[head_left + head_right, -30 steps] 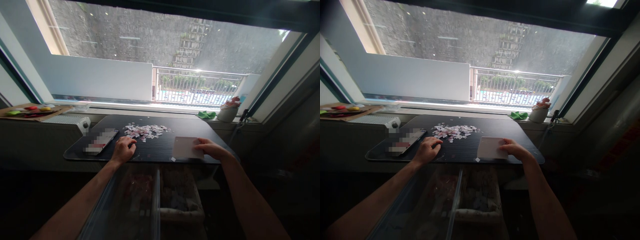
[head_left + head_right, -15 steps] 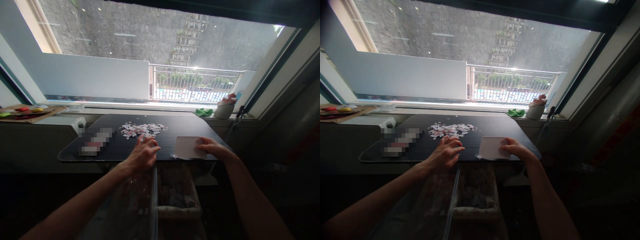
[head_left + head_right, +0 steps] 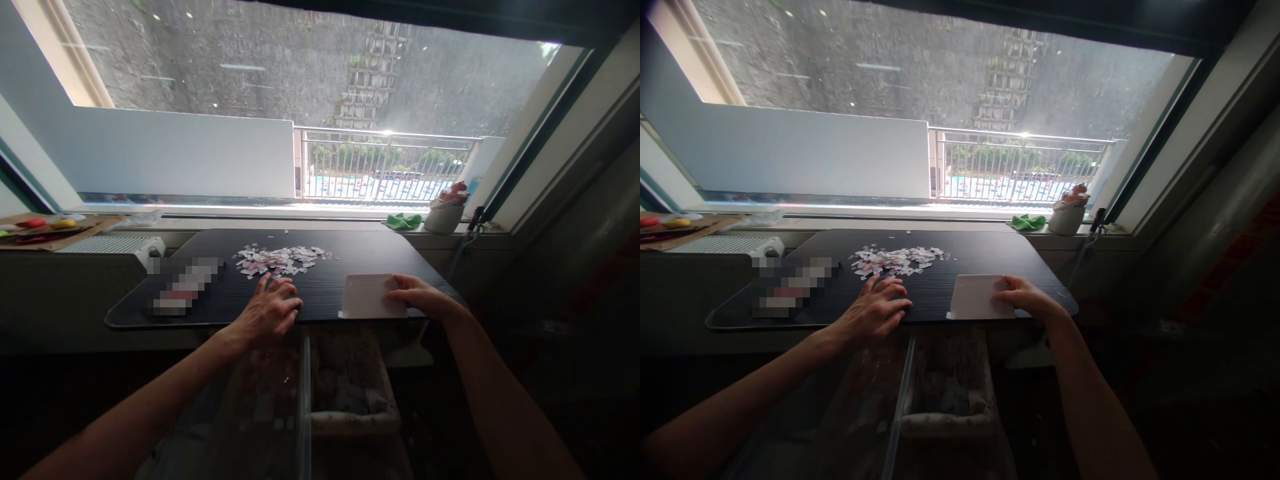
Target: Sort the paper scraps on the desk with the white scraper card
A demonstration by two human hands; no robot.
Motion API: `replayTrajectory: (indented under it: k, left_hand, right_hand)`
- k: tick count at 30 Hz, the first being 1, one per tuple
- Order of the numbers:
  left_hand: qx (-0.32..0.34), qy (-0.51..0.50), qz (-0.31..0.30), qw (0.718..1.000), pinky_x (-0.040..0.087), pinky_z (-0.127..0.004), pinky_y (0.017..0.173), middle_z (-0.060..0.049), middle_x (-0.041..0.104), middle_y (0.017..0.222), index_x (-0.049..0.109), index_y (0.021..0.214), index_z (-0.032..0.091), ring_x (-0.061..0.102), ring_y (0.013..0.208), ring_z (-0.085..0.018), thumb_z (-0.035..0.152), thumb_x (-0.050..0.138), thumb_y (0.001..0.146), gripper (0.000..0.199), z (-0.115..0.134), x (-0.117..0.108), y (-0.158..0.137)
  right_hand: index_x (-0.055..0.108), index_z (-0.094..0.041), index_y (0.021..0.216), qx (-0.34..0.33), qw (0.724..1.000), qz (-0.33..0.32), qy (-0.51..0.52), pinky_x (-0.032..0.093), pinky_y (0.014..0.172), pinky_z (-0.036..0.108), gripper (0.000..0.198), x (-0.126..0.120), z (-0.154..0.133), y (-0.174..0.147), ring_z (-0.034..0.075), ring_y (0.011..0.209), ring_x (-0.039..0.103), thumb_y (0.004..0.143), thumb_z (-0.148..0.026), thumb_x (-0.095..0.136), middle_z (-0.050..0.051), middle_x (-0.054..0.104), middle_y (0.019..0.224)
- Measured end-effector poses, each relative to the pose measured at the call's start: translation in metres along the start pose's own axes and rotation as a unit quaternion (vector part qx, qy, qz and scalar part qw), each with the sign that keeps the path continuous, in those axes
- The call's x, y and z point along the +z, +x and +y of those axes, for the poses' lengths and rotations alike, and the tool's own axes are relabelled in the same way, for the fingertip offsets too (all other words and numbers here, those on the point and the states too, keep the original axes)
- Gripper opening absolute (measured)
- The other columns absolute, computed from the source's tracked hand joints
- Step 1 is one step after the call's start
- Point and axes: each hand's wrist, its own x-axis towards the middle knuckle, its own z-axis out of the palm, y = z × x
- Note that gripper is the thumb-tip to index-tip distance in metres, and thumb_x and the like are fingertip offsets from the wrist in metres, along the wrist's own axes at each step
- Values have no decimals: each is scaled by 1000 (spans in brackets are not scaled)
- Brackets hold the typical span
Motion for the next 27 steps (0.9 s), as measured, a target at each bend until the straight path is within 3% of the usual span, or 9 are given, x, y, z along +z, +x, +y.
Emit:
replayTrajectory:
  k: [5, 11, 22, 27]
  left_hand:
    - [-100, -43, 71, 992, 26, -51, 112, -5, 65, 110, 70, 104, 26, 52, 116, -26, 33, 47, 86, 30, -35, -9, -9]
    - [-172, -53, 117, 977, 38, -51, 101, -8, 68, 102, 71, 94, 23, 56, 106, -28, 36, 45, 83, 31, -65, 4, -22]
    - [-220, -95, 178, 955, 43, -44, 97, -8, 69, 101, 70, 92, 21, 58, 104, -26, 37, 43, 85, 32, -71, 13, -29]
    - [-226, -95, 185, 952, 43, -43, 97, -6, 70, 99, 71, 90, 22, 59, 103, -25, 33, 46, 83, 28, -69, 14, -29]
  right_hand:
    - [67, -19, 77, -10, 1000, 19, 3, 46, 58, 24, 28, 2, 2, 4, 15, 66, 60, 52, -23, 79, -1, 69, 72]
    - [69, -18, 77, 1, 1000, -5, -1, 45, 55, 23, 30, 7, 5, 11, 14, 63, 60, 49, -23, 79, -1, 69, 70]
    - [71, -16, 83, 6, 999, -53, 0, 48, 57, 24, 34, 6, 0, 8, 16, 66, 63, 51, -23, 81, 2, 72, 76]
    - [66, -20, 81, -32, 999, 9, 21, 49, 58, 25, 30, 21, -4, 19, 16, 68, 64, 53, -21, 78, 1, 72, 77]
